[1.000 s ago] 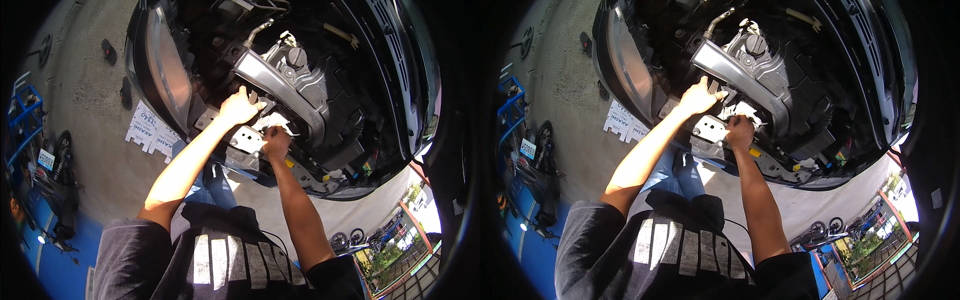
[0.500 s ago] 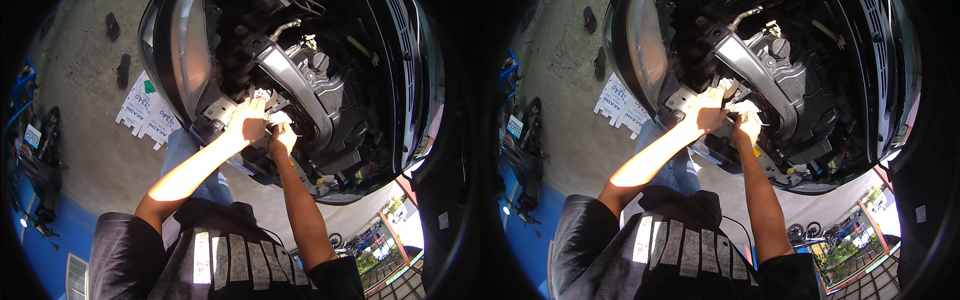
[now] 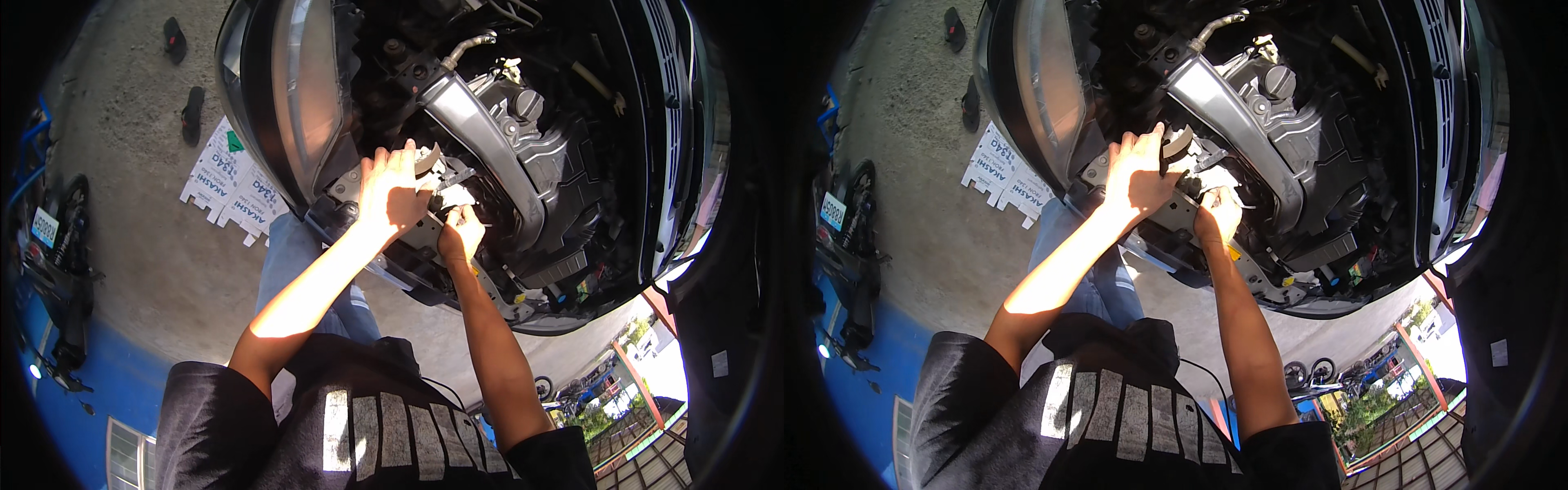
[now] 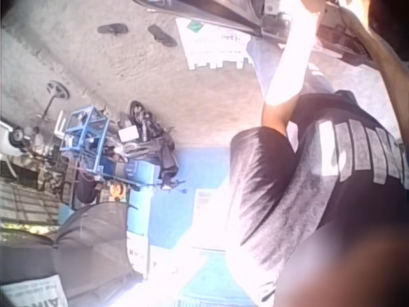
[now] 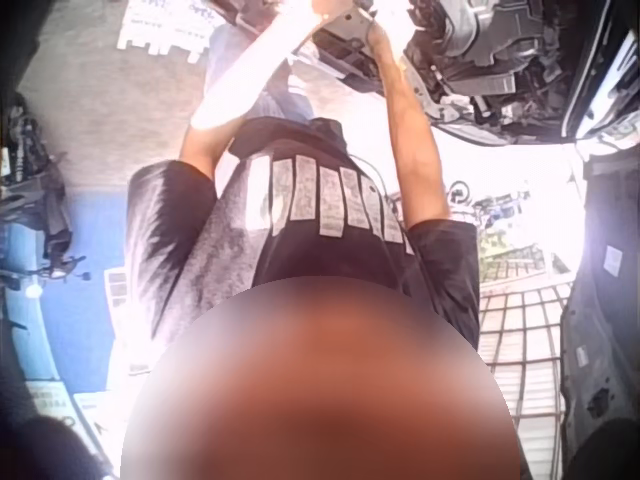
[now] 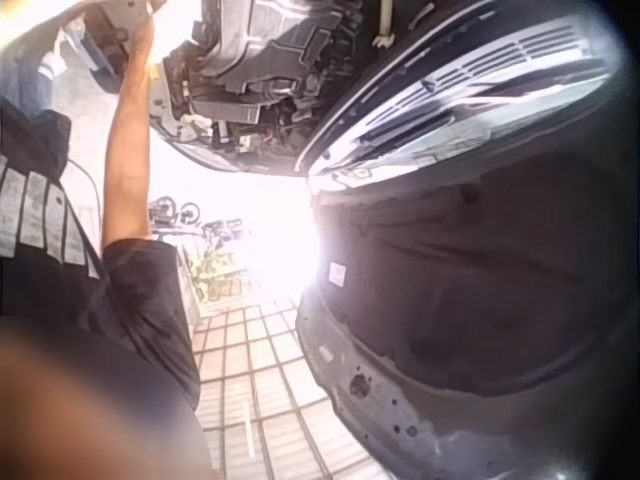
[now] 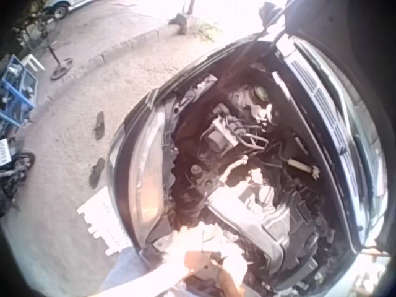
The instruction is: The person removes a metal bracket from the engine bay of a car using a socket wrench, then places the bracket and tools on a cardboard sheet on the floor.
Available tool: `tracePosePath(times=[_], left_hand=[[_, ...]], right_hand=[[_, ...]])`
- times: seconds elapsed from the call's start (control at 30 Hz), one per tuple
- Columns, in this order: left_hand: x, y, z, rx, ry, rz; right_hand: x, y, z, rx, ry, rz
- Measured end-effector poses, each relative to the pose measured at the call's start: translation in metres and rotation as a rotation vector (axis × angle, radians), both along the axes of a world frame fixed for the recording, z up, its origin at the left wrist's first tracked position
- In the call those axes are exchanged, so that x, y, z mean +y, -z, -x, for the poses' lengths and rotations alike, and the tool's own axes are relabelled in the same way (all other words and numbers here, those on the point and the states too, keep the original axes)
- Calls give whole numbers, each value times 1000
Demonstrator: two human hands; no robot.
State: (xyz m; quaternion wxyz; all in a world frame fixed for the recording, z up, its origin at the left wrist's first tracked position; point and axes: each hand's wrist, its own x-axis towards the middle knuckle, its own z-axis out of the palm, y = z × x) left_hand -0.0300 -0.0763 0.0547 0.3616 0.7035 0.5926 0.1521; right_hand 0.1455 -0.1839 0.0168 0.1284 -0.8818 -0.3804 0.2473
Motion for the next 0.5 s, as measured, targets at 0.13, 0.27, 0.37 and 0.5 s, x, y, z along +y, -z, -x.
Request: tracePosePath(times=[0.13, 0.27, 0.37, 0.5], left_hand=[[-11, -16, 34, -332, -151, -97], [-50, -25, 88, -409, -179, 42], [-82, -30, 127, -297, -65, 163], [-104, -42, 163, -202, 91, 146]], right_hand=[[-2, -2, -1, -24, -79, -11], [-9, 3, -5, -89, -149, -20], [-14, 12, -7, -222, -254, -199], [-17, 17, -7, -398, -325, -412]])
